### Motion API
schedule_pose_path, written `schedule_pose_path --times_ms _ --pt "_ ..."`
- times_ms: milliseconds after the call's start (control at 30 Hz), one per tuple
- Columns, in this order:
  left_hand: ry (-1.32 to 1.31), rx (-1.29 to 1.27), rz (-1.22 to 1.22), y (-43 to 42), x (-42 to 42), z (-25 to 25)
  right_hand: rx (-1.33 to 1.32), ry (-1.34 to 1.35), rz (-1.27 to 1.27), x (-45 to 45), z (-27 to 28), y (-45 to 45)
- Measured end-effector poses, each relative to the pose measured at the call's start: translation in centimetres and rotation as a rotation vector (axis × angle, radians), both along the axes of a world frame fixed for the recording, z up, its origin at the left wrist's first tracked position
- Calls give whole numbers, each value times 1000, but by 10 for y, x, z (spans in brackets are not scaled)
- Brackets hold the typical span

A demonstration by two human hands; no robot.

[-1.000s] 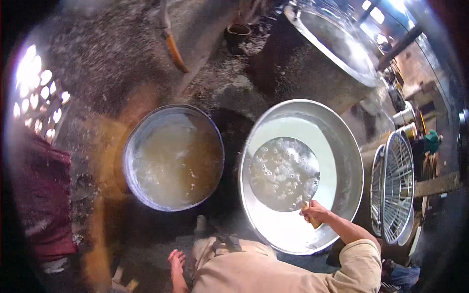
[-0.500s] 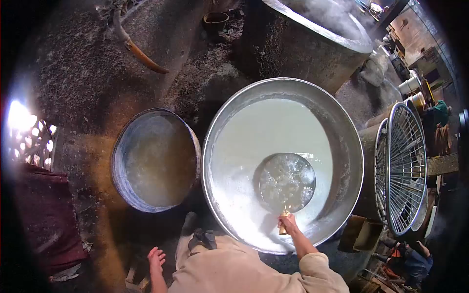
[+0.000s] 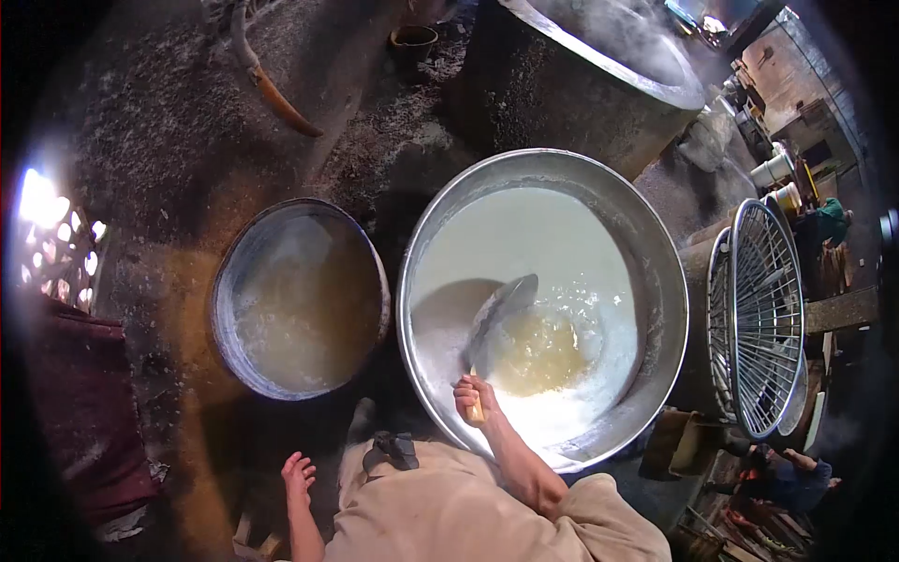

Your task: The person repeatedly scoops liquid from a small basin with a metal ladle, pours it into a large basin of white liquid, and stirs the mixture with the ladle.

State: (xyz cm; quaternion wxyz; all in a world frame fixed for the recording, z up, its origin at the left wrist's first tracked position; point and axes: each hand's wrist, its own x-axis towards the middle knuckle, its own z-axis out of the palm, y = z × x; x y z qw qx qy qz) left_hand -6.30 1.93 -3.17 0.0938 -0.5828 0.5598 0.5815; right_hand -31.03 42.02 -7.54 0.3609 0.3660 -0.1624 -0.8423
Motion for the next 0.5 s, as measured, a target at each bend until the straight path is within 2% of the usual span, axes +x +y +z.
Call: schedule_pose_path --times_ms 33,67,133,167,200,267,367,400,467,500 --pt "-10 3 20 -4 9 -5 -89 41 57 -1 14 -7" --pt "-10 10 30 -7 19 -11 -51 91 121 -1 29 -14" --pt "-61 31 112 -14 37 -20 -50 351 275 -10 65 -35" --pt "-59 54 243 -18 41 -20 -15 401 408 -21 81 -47" --pt "-63 55 268 -23 48 -24 56 473 472 -31 97 -66" --pt "21 67 276 -36 71 -41 500 754 675 -60 123 -109" --pt "66 121 426 -63 103 -70 1140 1055 817 -111 99 -182" --pt "-1 91 438 -67 92 -47 1326 1108 836 -133 82 -207" --pt "4 76 499 -82 96 -29 1575 1343 740 -184 13 -236" --pt "-3 69 530 -90 104 -25 1454 1069 486 -208 -21 -252"
